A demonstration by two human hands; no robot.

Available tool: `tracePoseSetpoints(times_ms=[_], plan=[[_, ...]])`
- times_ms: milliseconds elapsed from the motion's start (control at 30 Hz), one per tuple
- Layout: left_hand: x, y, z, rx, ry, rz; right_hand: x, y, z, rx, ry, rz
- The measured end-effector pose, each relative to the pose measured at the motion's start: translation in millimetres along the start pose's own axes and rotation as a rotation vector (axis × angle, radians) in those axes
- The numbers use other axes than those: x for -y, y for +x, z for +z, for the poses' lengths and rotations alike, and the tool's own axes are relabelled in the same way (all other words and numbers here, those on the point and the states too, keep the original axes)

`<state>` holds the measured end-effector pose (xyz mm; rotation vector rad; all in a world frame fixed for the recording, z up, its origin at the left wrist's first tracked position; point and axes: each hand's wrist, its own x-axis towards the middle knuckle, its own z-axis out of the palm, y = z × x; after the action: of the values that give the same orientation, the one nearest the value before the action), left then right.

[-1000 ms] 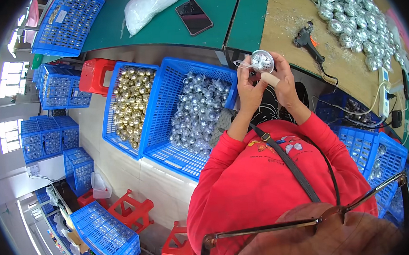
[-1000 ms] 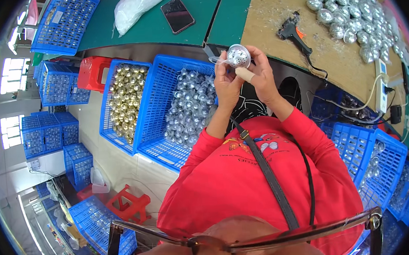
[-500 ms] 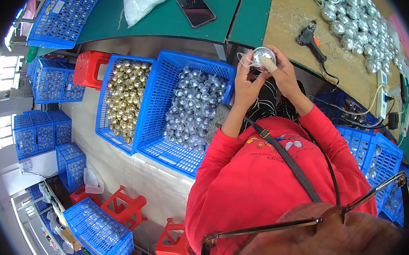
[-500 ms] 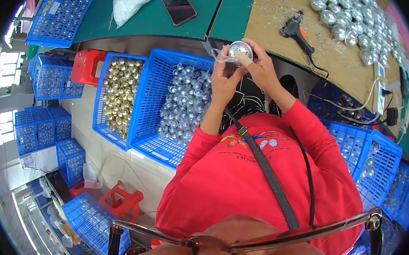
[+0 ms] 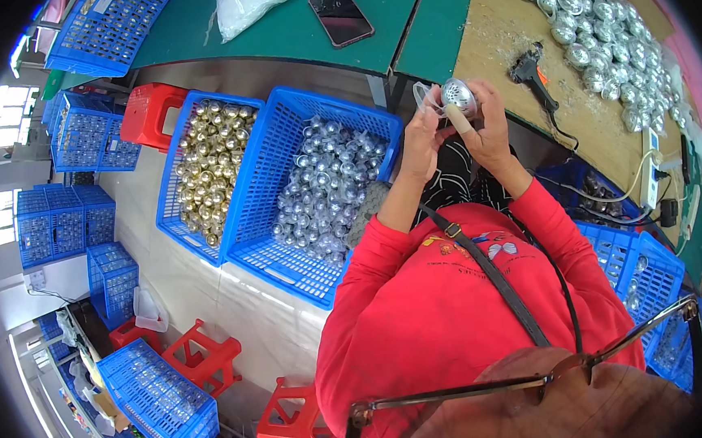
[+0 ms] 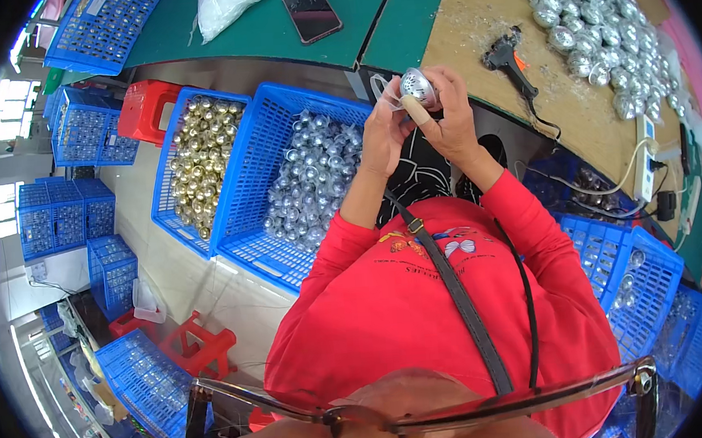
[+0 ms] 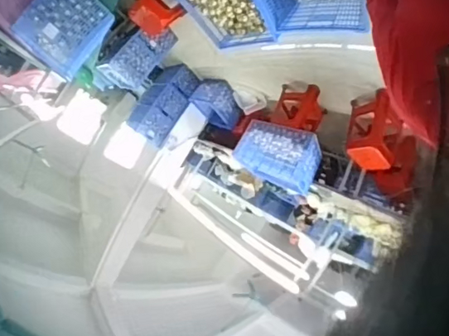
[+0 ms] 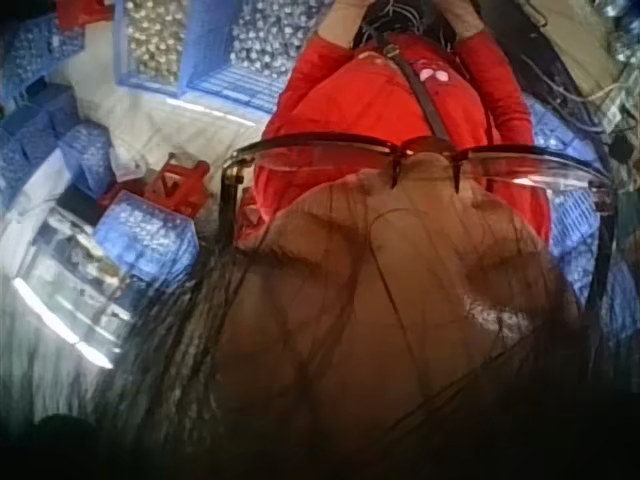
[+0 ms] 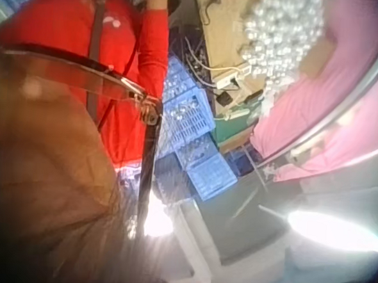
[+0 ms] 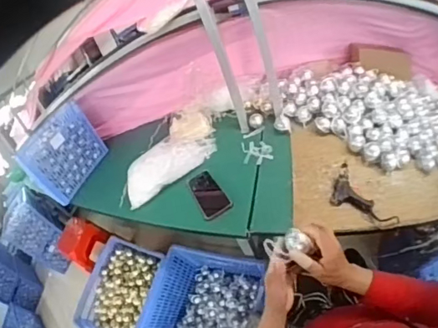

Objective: The worker is assembling small silver spherical components by applying hot glue and attaching caps to them at a factory workstation.

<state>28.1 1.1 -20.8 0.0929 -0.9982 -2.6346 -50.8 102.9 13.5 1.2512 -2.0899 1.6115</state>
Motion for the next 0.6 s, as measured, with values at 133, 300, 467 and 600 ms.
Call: tracePoseSetpoints(times_ms=[133, 300, 467, 600], plan=[[0, 5, 6, -0.128, 0.092, 0.061, 7, 4, 2, 0.013, -0.122, -0.089], [1, 5, 9, -0.175, 0.107, 0.235, 0, -3, 12, 0.029, 0.204, 0.156], [0, 5, 6, -0.195, -0.032, 0.271, 19, 1, 12, 0.058, 0.441, 0.368], [-6, 7, 2, -0.175, -0.243, 0.249, 24, 4, 11, 0.06, 0.497, 0.469]])
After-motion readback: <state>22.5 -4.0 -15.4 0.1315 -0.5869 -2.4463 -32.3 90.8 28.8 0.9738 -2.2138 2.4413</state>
